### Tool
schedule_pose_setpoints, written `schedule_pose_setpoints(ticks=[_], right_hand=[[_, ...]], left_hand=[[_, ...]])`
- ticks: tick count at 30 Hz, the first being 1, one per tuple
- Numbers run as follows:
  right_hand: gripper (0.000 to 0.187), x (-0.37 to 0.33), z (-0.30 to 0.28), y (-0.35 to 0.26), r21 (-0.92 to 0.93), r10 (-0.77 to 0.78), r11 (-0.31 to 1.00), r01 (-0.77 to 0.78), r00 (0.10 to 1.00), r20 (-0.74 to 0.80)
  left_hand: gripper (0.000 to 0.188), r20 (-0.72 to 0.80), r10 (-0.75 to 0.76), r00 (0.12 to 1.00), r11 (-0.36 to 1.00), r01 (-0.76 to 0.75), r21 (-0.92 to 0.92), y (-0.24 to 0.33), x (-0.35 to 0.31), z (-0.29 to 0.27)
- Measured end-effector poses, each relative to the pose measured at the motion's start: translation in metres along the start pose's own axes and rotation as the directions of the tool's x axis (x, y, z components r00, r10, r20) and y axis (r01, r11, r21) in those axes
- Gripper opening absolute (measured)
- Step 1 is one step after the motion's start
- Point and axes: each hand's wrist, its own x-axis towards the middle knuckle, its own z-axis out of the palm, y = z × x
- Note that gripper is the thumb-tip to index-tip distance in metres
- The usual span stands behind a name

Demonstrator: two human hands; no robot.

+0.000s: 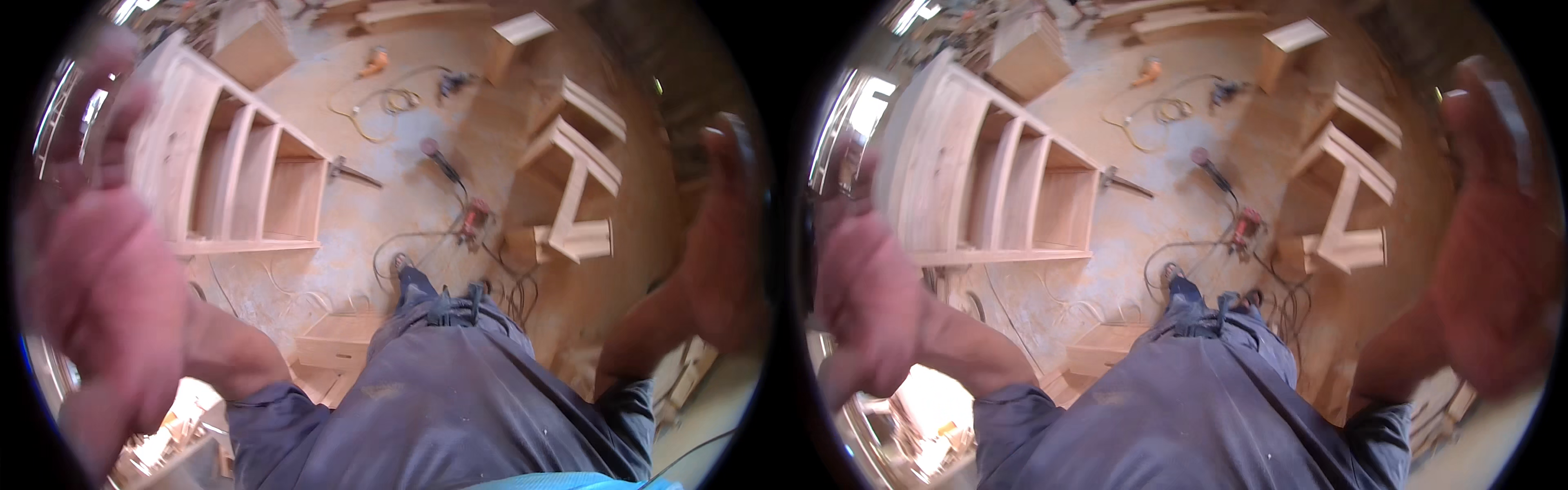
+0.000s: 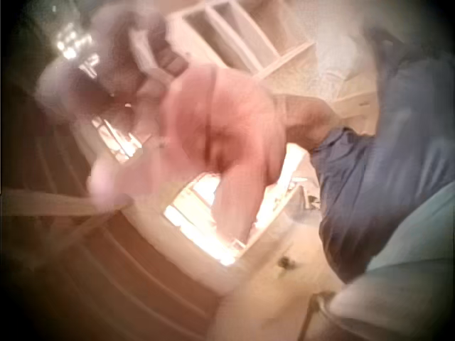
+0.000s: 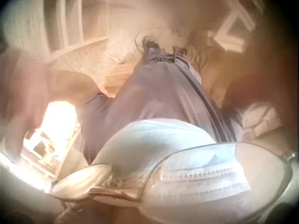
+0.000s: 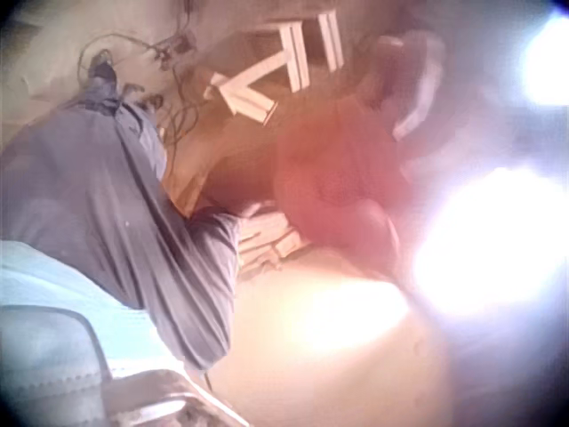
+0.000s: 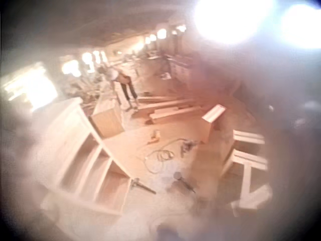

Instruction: The person uses an angle grinder with a sanding disc to smooth the edges and surfaces of a wooden cabinet. They repeatedly open and close drawers to access different areas, then use a hammer to tap a drawer into place before continuing to sand.

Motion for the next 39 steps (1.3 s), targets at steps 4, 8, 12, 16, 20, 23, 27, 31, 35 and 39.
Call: schedule_pose_setpoints(ticks=[4, 8, 12, 16, 20, 23, 27, 31, 35, 39], right_hand=[[0.04, 0.076, 0.119, -0.002, 0.122, -0.262, 0.964, 0.235, 0.918, 0.297], [0.04, 0.107, 0.228, 0.017, 0.087, -0.22, 0.975, 0.203, 0.875, 0.431], [0.04, 0.127, 0.306, 0.034, 0.205, -0.277, 0.956, 0.209, 0.874, 0.4], [0.04, 0.131, 0.333, 0.07, 0.176, -0.209, 0.974, 0.14, 0.851, 0.481], [0.04, 0.135, 0.351, 0.06, 0.262, -0.26, 0.955, 0.136, 0.806, 0.531], [0.04, 0.141, 0.358, 0.043, 0.415, -0.38, 0.896, 0.157, 0.754, 0.536], [0.041, 0.044, 0.301, 0.032, 0.572, -0.481, 0.812, 0.114, 0.685, 0.547], [0.041, 0.038, 0.267, 0.054, 0.616, -0.454, 0.787, -0.003, 0.674, 0.583], [0.042, -0.001, 0.255, 0.147, 0.492, -0.145, 0.746, -0.449, 0.611, 0.778], [0.035, -0.1, 0.247, 0.249, -0.094, 0.413, 0.518, -0.85, 0.152, 0.898]], left_hand=[[0.039, 0.086, -0.037, 0.996, 0.941, 0.006, 0.339, 0.006, -0.012, -0.109], [0.038, 0.048, -0.15, 0.988, 0.882, 0.111, 0.458, -0.008, -0.052, -0.184], [0.036, 0.029, -0.287, 0.958, 0.738, 0.201, 0.644, 0.048, -0.046, -0.24], [0.035, -0.174, -0.321, 0.931, 0.722, 0.359, 0.592, 0.046, -0.08, -0.238], [0.034, -0.346, -0.234, 0.908, 0.704, 0.404, 0.584, 0.086, -0.108, -0.228], [0.033, -0.444, -0.147, 0.884, 0.663, 0.421, 0.619, 0.12, -0.12, -0.207], [0.032, -0.605, -0.031, 0.795, 0.605, 0.497, 0.622, 0.212, -0.191, -0.104], [0.031, -0.874, 0.092, 0.477, 0.505, 0.735, 0.454, 0.281, -0.259, -0.049], [0.023, -0.992, -0.114, -0.059, 0.011, 0.998, -0.061, 0.298, -0.407, 0.051], [0.036, -0.738, -0.432, -0.519, -0.719, 0.692, -0.066, 0.378, -0.549, 0.358]])
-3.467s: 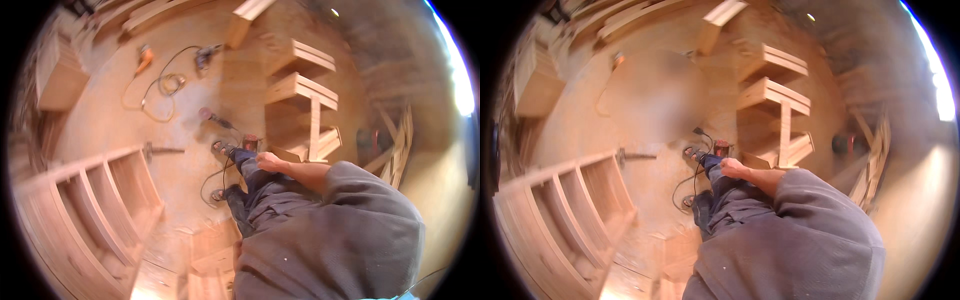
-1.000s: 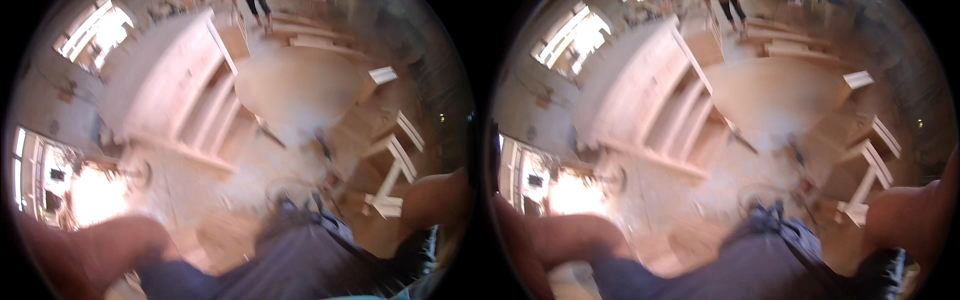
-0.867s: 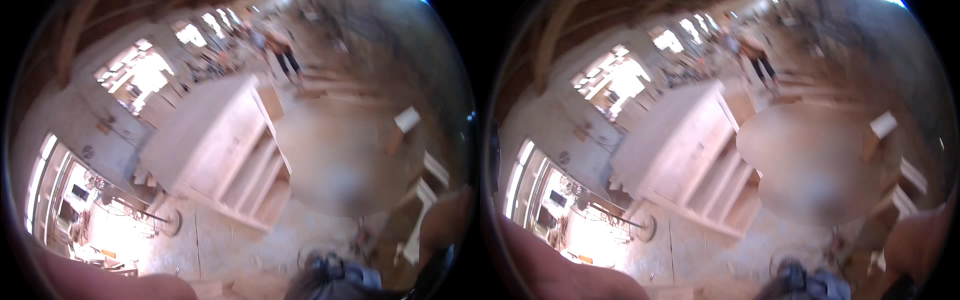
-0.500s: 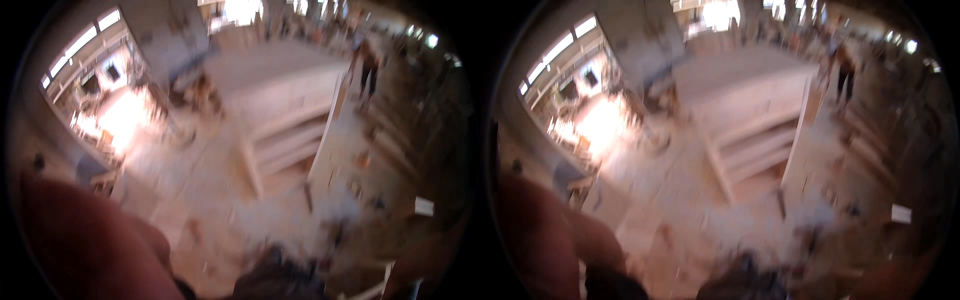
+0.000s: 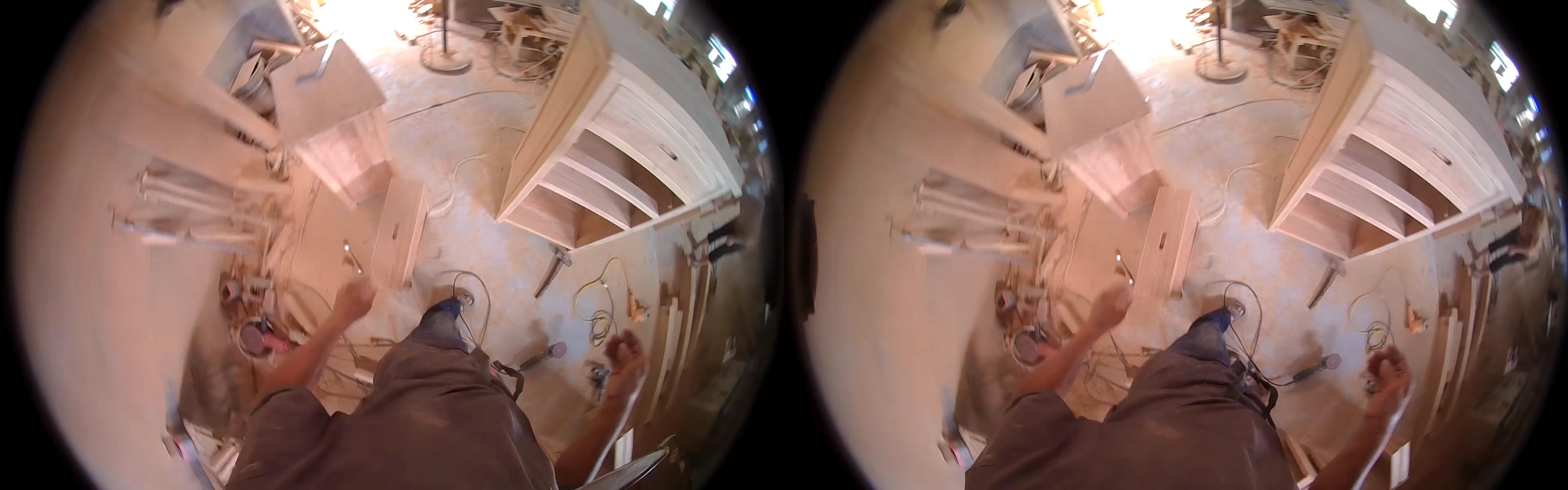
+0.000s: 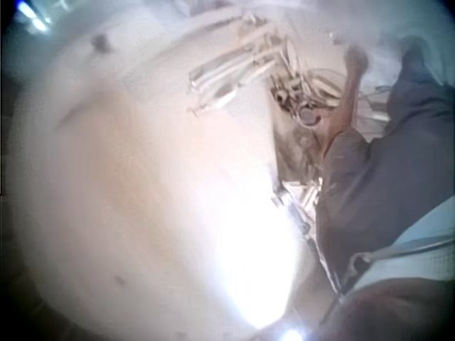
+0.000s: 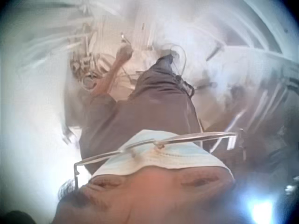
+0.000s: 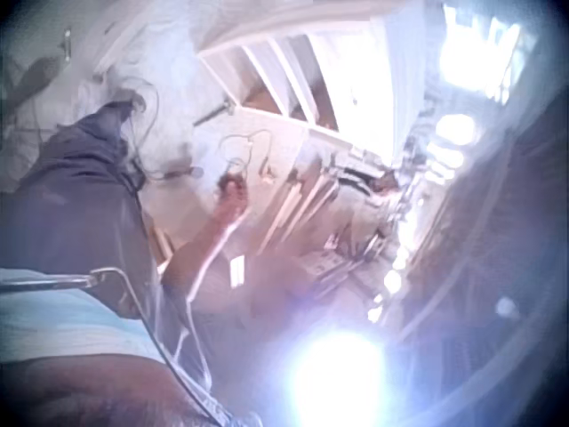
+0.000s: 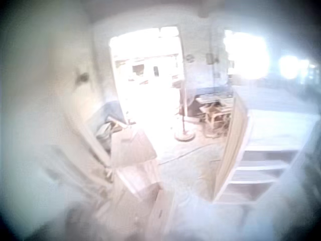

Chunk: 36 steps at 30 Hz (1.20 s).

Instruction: The person uses an angle grinder with a sanding disc to smooth the edges and surfaces of a wooden cabinet. They repeatedly open and close drawers to access different areas, then use a hammer to tap a drawer into place before continuing to sand.

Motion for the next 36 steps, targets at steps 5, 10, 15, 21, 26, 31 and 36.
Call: schedule_pose_setpoints(ticks=[5, 10, 15, 21, 26, 31, 36], right_hand=[[0.039, -0.003, 0.061, -0.004, -0.258, 0.232, 0.951, -0.173, 0.948, 0.219], [0.037, 0.013, 0.148, -0.029, -0.379, 0.154, 0.925, 0.03, 0.881, 0.447], [0.038, -0.005, 0.184, 0.008, -0.383, 0.119, 0.906, 0.18, 0.761, 0.638], [0.039, -0.059, 0.194, 0.074, -0.387, 0.244, 0.918, 0.088, 0.643, 0.726], [0.038, -0.055, 0.175, 0.078, -0.438, 0.355, 0.896, -0.078, 0.719, 0.598], [0.035, -0.024, 0.112, 0.196, -0.494, 0.172, 0.869, -0.036, 0.958, 0.231], [0.038, -0.003, 0.092, 0.297, -0.46, 0.488, 0.78, -0.425, 0.873, 0.021]], left_hand=[[0.043, 0.448, -0.658, 0.606, 0.581, 0.786, -0.211, 0.022, -0.33, 0.164], [0.054, 0.763, -0.542, 0.351, 0.412, 0.903, -0.123, 0.065, -0.38, 0.165], [0.058, 0.588, -0.649, 0.483, 0.253, 0.865, -0.432, 0.039, -0.286, 0.166], [0.048, 0.072, -0.562, 0.824, 0.6, 0.466, -0.65, -0.04, -0.153, 0.152], [0.048, 0.197, -0.378, 0.905, 0.74, 0.423, -0.522, -0.023, -0.055, 0.05], [0.055, 0.074, -0.46, 0.885, 0.757, 0.434, -0.488, -0.057, 0.05, 0.034], [0.022, -0.362, -0.539, 0.761, 0.805, 0.339, -0.487, -0.265, 0.144, -0.125]])
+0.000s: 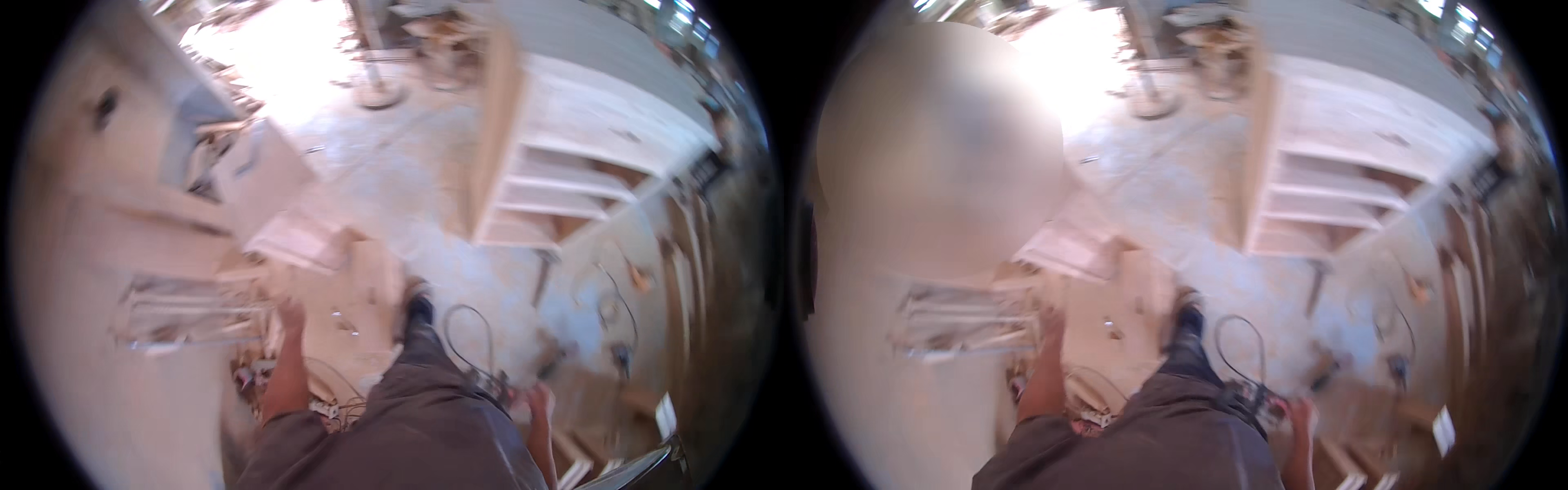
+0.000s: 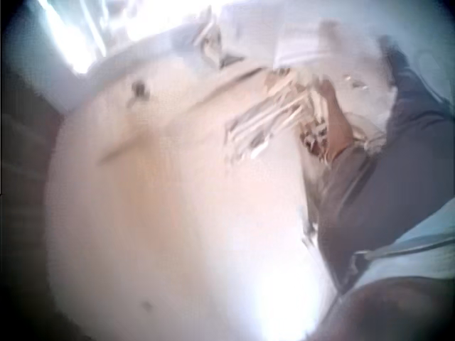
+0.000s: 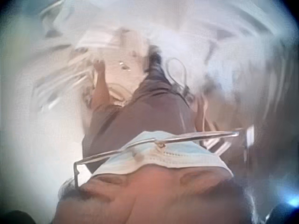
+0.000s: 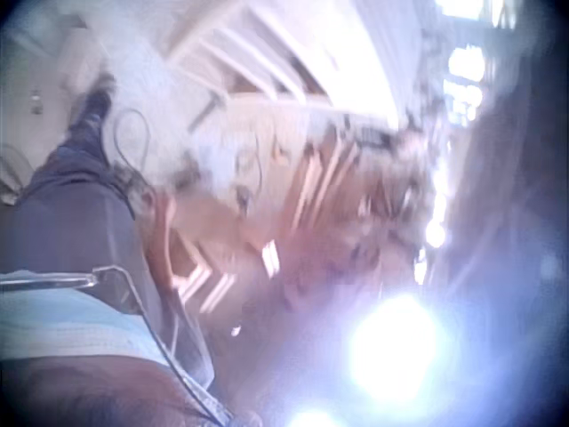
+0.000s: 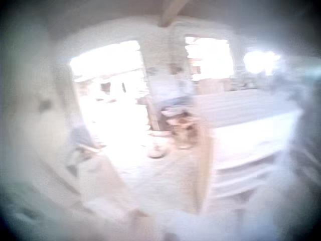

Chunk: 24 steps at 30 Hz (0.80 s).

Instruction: The person uses an angle grinder with a sanding disc to smooth the edges and surfaces of a wooden cabinet. They repeatedly open and close drawers to access different areas, then use a hammer to tap a drawer into place before continuing to sand.

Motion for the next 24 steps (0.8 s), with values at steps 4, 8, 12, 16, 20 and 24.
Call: schedule_pose_setpoints(ticks=[4, 8, 12, 16, 20, 24], right_hand=[[0.035, 0.003, -0.069, -0.019, -0.019, 0.356, 0.93, -0.366, 0.915, -0.191], [0.033, 0.064, -0.037, -0.096, -0.091, 0.469, 0.871, -0.482, 0.873, -0.132], [0.03, 0.107, -0.019, -0.153, -0.12, 0.521, 0.836, -0.536, 0.843, -0.135], [0.028, 0.14, -0.003, -0.2, -0.153, 0.544, 0.814, -0.561, 0.827, -0.141], [0.026, 0.145, 0.005, -0.229, -0.16, 0.568, 0.785, -0.598, 0.799, -0.198], [0.024, 0.148, 0.022, -0.235, -0.193, 0.584, 0.771, -0.607, 0.795, -0.166]], left_hand=[[0.072, -0.191, 0.099, 0.977, 0.979, -0.062, 0.192, 0.192, 0.075, 0.169], [0.079, -0.253, 0.167, 0.953, 0.947, -0.083, 0.309, 0.216, 0.221, 0.153], [0.085, -0.138, 0.062, 0.988, 0.935, -0.009, 0.355, 0.217, 0.33, 0.179], [0.088, -0.129, -0.026, 0.991, 0.914, 0.076, 0.399, 0.169, 0.417, 0.198], [0.082, -0.094, -0.056, 0.994, 0.902, 0.091, 0.421, 0.144, 0.486, 0.222], [0.073, -0.072, -0.089, 0.993, 0.892, 0.111, 0.438, 0.091, 0.565, 0.186]])
